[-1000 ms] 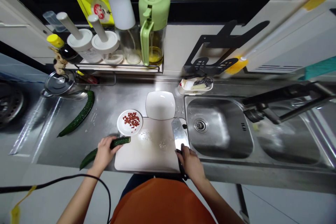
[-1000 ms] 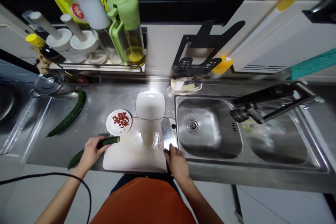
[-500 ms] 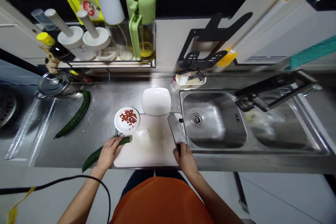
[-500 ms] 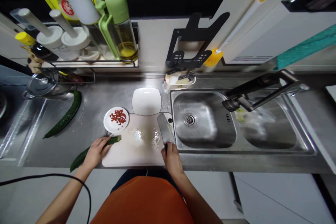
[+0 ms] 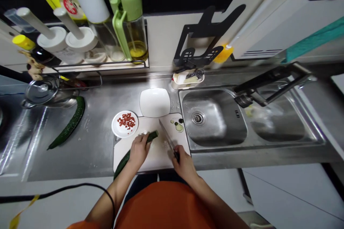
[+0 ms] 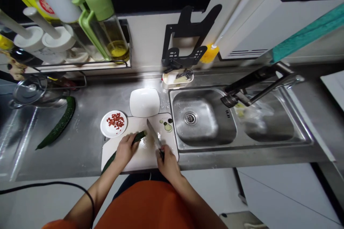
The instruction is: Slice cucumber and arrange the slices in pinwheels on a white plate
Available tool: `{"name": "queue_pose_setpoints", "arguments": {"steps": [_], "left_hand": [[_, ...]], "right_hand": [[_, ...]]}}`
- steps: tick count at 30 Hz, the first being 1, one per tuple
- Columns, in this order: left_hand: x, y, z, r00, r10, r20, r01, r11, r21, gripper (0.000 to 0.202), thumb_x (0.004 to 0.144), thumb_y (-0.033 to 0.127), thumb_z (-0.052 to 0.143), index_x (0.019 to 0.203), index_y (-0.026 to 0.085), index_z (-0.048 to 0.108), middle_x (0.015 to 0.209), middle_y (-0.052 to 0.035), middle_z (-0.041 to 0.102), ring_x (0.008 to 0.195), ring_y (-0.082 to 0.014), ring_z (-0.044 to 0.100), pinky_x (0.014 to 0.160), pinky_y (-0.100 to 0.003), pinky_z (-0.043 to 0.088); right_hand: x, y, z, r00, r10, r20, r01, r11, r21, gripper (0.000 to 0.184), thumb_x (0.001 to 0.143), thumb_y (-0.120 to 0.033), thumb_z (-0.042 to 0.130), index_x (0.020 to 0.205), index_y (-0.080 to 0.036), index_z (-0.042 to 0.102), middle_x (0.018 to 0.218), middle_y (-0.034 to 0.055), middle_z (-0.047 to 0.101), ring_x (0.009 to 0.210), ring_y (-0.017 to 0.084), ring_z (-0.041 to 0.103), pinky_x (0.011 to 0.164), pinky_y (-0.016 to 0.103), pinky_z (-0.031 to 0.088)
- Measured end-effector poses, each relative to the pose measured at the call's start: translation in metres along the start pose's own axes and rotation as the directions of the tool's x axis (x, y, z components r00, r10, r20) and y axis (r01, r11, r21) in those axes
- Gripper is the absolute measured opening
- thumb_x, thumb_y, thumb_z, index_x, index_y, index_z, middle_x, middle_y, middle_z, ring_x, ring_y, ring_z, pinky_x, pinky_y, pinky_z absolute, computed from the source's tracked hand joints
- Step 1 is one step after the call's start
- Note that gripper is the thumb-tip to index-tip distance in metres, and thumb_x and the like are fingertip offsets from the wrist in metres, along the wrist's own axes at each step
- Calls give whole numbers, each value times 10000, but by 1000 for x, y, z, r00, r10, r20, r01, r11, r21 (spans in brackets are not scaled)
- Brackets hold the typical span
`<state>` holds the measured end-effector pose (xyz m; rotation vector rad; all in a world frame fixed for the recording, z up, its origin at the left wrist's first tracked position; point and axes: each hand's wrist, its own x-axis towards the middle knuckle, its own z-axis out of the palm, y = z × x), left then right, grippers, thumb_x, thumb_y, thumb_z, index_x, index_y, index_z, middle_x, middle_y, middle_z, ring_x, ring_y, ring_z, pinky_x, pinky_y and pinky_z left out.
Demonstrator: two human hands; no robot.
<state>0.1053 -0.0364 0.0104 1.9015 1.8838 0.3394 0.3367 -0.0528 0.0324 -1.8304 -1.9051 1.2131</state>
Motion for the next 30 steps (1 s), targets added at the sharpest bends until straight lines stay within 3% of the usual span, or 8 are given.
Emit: {"name": "queue_pose_setpoints", "arguments": {"steps": [6,14,23,30], "left_hand": [[1,1,11,998,-60,-31,62,995,82,425,853,251,504,1277,218,516,1043,-116,613,980,-255,566,882,-392,472],[1,1,7,995,-53,-80,61,992,106,394,860,275,508,1241,178,535,1067,-131,577,1040,-280,520,953,-424,431],[10,2,8,999,37,-25,-37,999,-21,421,900,297,475,1315,227,467,1251,-116,543,1173,-246,494,1016,-415,419],[12,6,11,996,82,-37,-82,997,11,312,894,217,471,1191,218,567,1131,-92,590,1049,-229,554,935,-402,476]], "right_hand": [[12,-5,7,994,-23,103,18,999,50,306,884,-296,401,1165,-193,464,966,83,662,823,214,640,701,297,456],[19,-7,6,983,-41,178,35,999,38,292,910,-279,391,1177,-198,478,995,73,670,889,213,644,764,305,457],[27,-22,-3,963,78,258,-24,978,-205,336,896,-199,382,1215,-168,483,1019,112,624,864,213,622,718,288,427],[40,-36,1,957,170,237,-61,912,-407,285,894,-117,367,1112,-150,546,1148,141,557,884,194,602,678,265,409]]}}
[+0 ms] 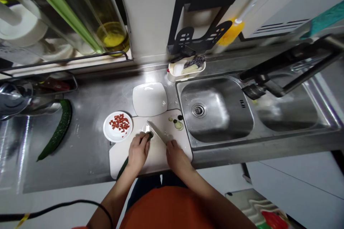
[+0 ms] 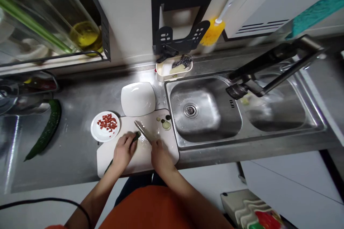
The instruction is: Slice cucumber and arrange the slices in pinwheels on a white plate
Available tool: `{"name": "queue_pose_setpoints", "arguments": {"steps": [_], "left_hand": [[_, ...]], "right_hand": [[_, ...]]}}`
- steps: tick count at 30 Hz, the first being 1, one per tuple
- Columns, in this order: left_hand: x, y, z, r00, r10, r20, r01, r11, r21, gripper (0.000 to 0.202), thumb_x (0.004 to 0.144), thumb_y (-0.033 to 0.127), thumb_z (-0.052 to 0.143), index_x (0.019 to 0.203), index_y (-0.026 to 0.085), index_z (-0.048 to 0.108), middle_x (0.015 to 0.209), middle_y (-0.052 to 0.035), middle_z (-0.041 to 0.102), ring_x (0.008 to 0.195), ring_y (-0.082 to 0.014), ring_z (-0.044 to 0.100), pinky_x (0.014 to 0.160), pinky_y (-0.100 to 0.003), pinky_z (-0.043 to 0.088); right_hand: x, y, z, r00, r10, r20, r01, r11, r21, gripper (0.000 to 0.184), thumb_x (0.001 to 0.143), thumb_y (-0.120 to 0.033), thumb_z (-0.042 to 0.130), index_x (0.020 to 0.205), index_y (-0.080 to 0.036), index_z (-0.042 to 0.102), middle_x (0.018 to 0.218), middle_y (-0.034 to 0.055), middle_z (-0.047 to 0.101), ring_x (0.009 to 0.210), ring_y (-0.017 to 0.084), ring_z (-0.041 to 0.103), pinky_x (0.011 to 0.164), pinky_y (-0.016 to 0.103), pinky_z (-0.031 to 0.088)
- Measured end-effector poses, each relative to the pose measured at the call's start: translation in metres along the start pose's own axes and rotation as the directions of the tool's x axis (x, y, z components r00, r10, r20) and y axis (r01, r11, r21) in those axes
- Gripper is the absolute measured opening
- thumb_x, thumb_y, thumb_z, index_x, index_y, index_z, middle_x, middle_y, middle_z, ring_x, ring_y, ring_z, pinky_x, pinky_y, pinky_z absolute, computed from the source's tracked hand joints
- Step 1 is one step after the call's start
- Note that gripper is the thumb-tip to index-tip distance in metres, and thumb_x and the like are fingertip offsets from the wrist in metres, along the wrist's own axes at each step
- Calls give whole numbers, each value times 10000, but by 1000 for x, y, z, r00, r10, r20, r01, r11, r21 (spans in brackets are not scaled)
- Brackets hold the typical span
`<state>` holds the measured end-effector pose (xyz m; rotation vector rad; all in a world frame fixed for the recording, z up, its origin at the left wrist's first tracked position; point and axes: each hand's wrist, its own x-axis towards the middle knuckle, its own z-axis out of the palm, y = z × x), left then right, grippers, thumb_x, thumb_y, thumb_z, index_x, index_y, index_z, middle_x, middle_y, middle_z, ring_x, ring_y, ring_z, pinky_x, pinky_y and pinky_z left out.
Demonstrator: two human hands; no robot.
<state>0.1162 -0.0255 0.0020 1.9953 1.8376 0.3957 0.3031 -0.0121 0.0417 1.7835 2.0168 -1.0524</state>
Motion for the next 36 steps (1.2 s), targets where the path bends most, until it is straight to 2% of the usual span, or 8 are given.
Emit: {"name": "queue_pose_setpoints", "arguments": {"steps": [5,10,15,19,24,27,30,36], "left_hand": [[-5,-4,-2,1000,-25,3,25,1000,-9,306,880,220,501,1178,208,569,1109,-94,604,1046,-230,559,920,-393,490],[-9,-11,0,1000,-29,-2,29,998,-64,332,879,222,509,1208,209,545,1095,-96,603,1063,-240,556,925,-423,491],[-7,-10,3,999,35,-38,-40,992,-124,370,883,179,487,1252,189,502,1271,-130,515,1209,-248,481,1013,-452,439],[-3,-12,3,991,134,-9,-133,977,-169,307,890,156,474,1186,193,545,1179,-101,585,1130,-210,538,989,-414,463],[0,-16,5,990,142,-10,-142,976,-165,251,894,146,477,1117,191,582,1109,-79,630,1078,-200,564,968,-410,467],[-1,-17,7,987,157,-32,-160,977,-142,242,886,132,491,1102,182,586,1103,-80,633,1079,-201,561,976,-413,458],[-1,-17,8,984,171,-59,-177,976,-125,238,876,121,504,1093,168,588,1102,-89,633,1083,-205,561,978,-409,456],[0,-14,6,983,174,-50,-179,975,-133,258,880,122,486,1111,174,588,1105,-90,636,1076,-209,573,974,-410,455]], "right_hand": [[3,-3,8,996,-69,57,73,995,-65,432,833,-6,350,1206,-147,516,1033,128,623,823,193,615,629,257,414],[-4,-3,14,991,-131,41,134,988,-73,453,825,-5,382,1247,-127,496,1033,140,624,826,196,613,678,269,438],[-4,-8,12,992,-112,58,118,987,-112,443,848,-30,379,1263,-133,496,1020,136,629,875,208,602,735,283,445],[-2,-12,10,991,-98,94,108,987,-116,486,855,-41,351,1323,-125,455,1039,151,628,910,223,597,754,305,458],[-15,-12,7,985,-92,143,98,994,-39,558,828,0,337,1365,-133,408,1048,139,625,835,194,625,690,266,467],[-27,-13,4,973,-74,217,85,996,-39,592,822,4,331,1396,-139,365,1053,142,619,783,200,642,623,267,473],[-37,-13,3,959,-68,276,84,995,-45,615,817,2,324,1417,-136,335,1105,159,603,790,217,655,622,284,485],[-46,-14,2,950,-47,309,61,998,-34,614,824,15,296,1415,-145,342,1153,166,592,830,218,662,650,276,478]]}}
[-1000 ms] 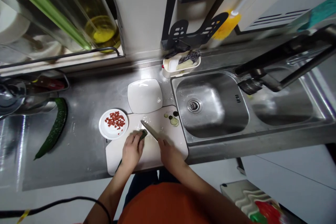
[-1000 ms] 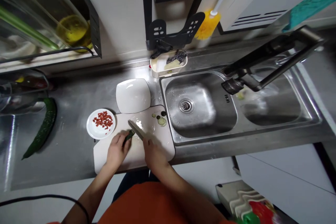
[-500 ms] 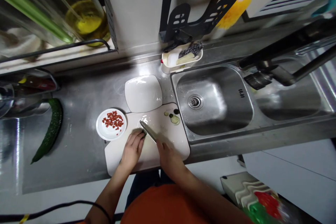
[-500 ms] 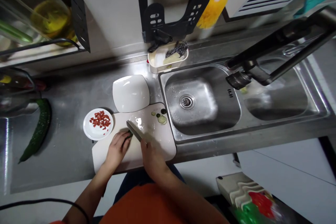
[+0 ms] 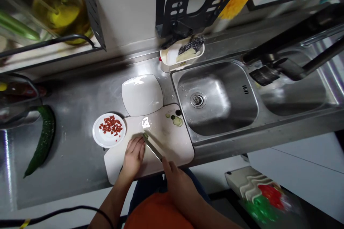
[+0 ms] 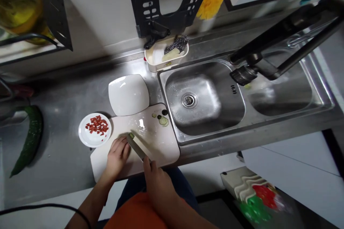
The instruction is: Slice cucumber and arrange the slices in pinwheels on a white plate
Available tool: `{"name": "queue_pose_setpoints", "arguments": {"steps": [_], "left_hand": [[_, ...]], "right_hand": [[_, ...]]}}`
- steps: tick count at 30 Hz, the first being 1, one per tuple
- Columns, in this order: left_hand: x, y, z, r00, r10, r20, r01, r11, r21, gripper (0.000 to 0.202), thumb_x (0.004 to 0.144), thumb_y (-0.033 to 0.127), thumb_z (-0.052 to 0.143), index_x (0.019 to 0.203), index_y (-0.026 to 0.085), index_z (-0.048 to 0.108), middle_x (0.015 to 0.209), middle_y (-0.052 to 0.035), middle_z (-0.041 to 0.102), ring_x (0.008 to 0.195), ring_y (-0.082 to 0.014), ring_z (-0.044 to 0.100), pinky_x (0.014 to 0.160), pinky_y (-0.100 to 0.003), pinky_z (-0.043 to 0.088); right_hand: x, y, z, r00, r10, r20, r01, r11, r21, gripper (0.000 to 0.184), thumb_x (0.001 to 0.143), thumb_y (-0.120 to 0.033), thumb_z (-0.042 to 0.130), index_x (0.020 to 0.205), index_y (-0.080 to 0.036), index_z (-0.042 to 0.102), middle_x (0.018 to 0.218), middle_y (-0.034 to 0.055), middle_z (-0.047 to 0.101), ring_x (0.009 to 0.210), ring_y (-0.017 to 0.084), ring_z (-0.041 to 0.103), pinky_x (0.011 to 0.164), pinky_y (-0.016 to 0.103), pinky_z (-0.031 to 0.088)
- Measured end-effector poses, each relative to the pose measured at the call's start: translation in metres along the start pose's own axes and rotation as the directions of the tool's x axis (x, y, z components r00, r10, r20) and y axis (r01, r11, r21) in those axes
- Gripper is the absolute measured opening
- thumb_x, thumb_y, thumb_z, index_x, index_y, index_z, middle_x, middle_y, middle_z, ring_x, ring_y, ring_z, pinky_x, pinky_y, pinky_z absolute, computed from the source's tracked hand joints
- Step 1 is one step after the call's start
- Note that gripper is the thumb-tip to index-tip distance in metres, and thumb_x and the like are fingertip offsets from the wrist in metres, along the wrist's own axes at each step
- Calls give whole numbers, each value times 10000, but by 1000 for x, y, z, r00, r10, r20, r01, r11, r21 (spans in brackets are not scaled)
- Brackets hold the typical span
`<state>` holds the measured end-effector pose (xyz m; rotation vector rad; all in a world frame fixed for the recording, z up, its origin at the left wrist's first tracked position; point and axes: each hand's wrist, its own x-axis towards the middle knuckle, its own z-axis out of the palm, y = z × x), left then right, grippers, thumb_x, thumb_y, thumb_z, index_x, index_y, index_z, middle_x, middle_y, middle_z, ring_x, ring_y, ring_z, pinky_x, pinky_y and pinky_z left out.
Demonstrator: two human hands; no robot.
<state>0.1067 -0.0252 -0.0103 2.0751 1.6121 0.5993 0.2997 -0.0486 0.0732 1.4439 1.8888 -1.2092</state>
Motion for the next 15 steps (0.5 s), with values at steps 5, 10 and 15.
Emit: {"name": "queue_pose_setpoints", "arguments": {"steps": [5,10,15], "left_hand": [[1,1,-1,1000,6,13,-6,1000,8,272,882,120,484,1134,172,575,1113,-91,636,1084,-209,568,977,-416,451],[1,1,-1,1000,1,6,-1,1000,14,265,892,139,472,1130,177,581,1101,-90,643,1069,-212,576,968,-426,458],[1,2,0,1000,-21,-1,21,1000,-1,271,897,153,469,1142,180,580,1105,-93,643,1061,-217,578,960,-436,462]], "right_hand": [[-1,-1,0,1000,17,21,-18,1000,21,617,818,10,324,1412,-154,329,1170,173,582,837,208,659,647,260,461],[0,-1,0,1000,16,25,-17,1000,23,609,818,12,321,1403,-155,343,1144,165,595,828,211,661,638,258,458],[0,0,2,1000,6,10,-6,1000,30,624,812,20,320,1409,-158,339,1156,164,590,821,211,661,644,263,466]]}}
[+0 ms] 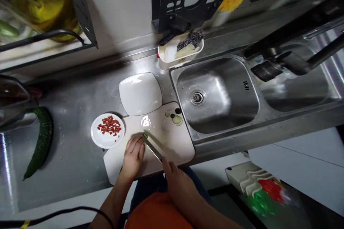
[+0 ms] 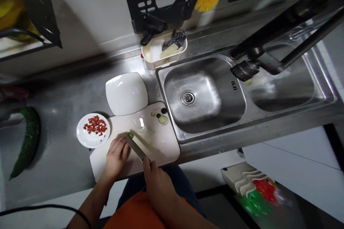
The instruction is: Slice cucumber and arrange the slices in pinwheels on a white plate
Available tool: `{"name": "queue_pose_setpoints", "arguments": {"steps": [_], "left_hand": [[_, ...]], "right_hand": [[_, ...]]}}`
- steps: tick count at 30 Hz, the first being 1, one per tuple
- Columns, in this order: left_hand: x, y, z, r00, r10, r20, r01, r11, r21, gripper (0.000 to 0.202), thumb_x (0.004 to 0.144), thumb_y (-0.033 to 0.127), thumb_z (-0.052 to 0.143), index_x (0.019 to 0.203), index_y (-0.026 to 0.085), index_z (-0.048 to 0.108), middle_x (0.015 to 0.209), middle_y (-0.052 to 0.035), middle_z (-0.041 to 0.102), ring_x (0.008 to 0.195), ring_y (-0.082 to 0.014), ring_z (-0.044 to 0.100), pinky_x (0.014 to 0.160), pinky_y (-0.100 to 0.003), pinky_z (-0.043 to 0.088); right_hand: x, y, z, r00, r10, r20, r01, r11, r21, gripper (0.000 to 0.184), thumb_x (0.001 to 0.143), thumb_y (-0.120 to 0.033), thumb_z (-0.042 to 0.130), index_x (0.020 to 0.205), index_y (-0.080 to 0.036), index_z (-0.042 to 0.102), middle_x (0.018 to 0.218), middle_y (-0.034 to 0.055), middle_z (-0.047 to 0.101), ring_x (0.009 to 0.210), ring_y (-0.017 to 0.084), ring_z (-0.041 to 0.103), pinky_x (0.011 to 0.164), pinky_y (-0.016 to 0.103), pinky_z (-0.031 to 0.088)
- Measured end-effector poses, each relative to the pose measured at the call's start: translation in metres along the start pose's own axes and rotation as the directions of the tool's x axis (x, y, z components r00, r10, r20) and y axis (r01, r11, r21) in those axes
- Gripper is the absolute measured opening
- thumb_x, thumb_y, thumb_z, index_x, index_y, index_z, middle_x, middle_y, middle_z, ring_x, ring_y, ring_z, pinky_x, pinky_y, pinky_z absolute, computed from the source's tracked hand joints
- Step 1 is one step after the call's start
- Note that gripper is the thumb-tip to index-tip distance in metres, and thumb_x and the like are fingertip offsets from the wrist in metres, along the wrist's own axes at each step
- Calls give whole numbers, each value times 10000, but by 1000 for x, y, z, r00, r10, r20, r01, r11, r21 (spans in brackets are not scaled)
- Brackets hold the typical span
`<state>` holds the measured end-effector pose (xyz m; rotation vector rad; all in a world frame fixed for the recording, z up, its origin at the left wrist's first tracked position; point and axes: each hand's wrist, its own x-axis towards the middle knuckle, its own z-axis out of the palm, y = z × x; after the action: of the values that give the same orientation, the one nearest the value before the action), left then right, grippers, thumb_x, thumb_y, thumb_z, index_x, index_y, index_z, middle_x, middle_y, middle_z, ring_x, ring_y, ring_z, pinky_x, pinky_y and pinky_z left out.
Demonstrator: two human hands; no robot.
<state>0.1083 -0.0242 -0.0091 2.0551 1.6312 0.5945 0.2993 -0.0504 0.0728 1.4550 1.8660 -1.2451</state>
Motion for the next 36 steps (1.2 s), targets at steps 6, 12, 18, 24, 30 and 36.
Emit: {"name": "queue_pose_setpoints", "arguments": {"steps": [6,12,18,24,30,36], "left_hand": [[1,1,-1,1000,-7,15,8,1000,-4,269,890,139,477,1133,176,586,1110,-88,645,1078,-205,574,974,-413,459],[0,0,0,1000,-3,2,3,1000,1,264,886,138,477,1118,175,598,1103,-87,651,1072,-209,582,967,-412,462],[1,0,0,1000,6,-15,-6,1000,1,254,886,137,476,1104,174,599,1069,-86,661,1050,-209,592,959,-417,467],[1,0,0,1000,10,-14,-9,1000,13,253,886,144,480,1110,173,593,1068,-90,661,1045,-214,593,957,-424,468],[1,-2,0,1000,20,-5,-20,999,26,239,886,143,483,1094,172,596,1056,-87,666,1051,-213,594,960,-422,466],[1,-2,1,1000,30,-8,-30,999,36,228,897,159,465,1075,176,606,1041,-86,672,1041,-212,604,949,-422,473]], "right_hand": [[1,2,-1,1000,3,16,-3,1000,-9,629,817,21,303,1418,-162,326,1132,153,606,799,207,666,623,257,460],[3,3,-4,1000,-3,19,3,1000,-1,627,806,29,315,1404,-157,338,1117,149,617,825,200,665,627,238,455],[5,3,-4,1000,-14,10,14,1000,-8,601,812,27,330,1389,-141,353,1094,160,618,802,196,665,621,238,454],[6,4,-4,999,-32,-15,32,999,16,601,799,34,331,1371,-146,376,1053,147,631,791,194,662,616,238,450],[9,1,-6,1000,-13,20,13,1000,22,566,827,1,336,1370,-155,382,1062,149,626,793,196,661,617,238,455],[11,-1,-9,999,-2,36,2,1000,4,555,844,1,317,1374,-151,380,1058,146,628,810,207,664,616,244,454]]}}
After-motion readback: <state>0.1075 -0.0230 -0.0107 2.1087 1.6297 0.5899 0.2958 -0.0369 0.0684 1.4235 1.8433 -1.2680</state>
